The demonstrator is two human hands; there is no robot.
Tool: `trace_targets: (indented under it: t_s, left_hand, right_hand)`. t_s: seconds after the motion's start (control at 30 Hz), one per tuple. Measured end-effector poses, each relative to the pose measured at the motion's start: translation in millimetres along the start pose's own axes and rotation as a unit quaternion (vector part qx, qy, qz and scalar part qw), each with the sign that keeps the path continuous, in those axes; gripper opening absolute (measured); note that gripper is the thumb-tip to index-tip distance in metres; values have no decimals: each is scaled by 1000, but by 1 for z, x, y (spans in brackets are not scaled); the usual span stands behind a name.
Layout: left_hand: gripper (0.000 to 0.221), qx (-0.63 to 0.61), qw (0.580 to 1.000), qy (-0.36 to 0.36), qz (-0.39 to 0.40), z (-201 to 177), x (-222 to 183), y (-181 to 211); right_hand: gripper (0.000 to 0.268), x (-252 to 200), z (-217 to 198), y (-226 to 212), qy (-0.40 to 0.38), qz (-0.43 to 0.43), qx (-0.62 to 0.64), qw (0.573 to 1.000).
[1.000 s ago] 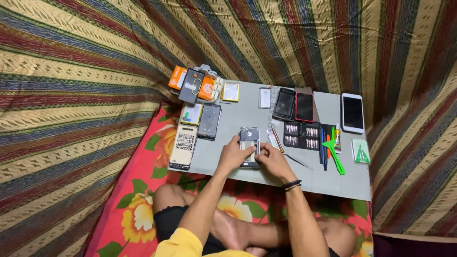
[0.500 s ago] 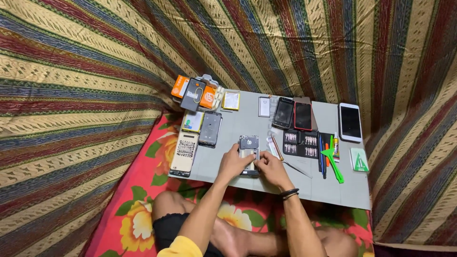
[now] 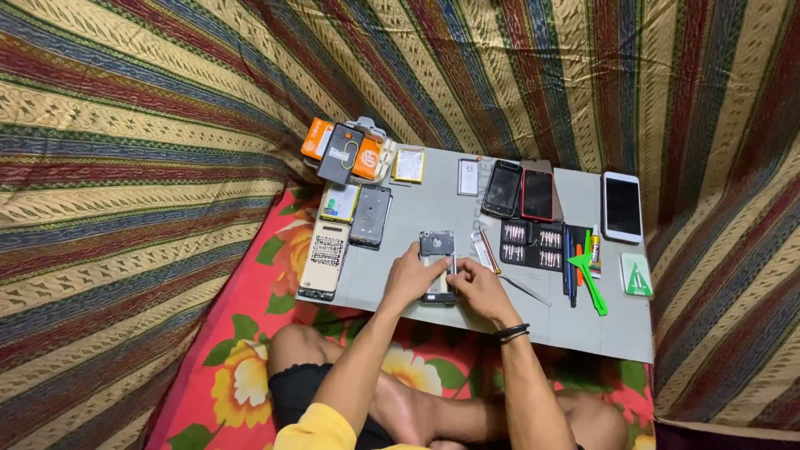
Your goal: The person is organizing and inspecting various smartphone components, including backplates, internal frames, and batteries, on a low table.
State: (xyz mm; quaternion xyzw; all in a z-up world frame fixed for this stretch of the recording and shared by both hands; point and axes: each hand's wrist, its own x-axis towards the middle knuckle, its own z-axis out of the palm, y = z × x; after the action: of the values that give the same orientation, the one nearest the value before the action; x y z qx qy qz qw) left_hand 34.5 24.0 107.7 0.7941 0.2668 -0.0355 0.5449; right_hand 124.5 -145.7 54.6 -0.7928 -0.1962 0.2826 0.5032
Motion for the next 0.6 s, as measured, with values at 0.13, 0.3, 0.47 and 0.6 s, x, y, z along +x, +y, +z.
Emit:
trace_targets:
  t_s: [0.13,0.3,0.47,0.6]
  left_hand:
    - [91,-5,1000,1,8,-3,-1,3]
    - [82,1,1000,6,16,0,2,-4]
    - [83,-10,1000,1,23,0,-1,-8]
    - [80,-18,999,2,31,-1,-1,-10]
  right_hand:
    - [24,2,-1,-2,6,-6,-6,1000]
    - [26,1,-1,-1,5,1,-4,1000]
    - [20,-3,6,-6,33,21,-26,999]
    - [17,9,11,9,64,33,-51,996]
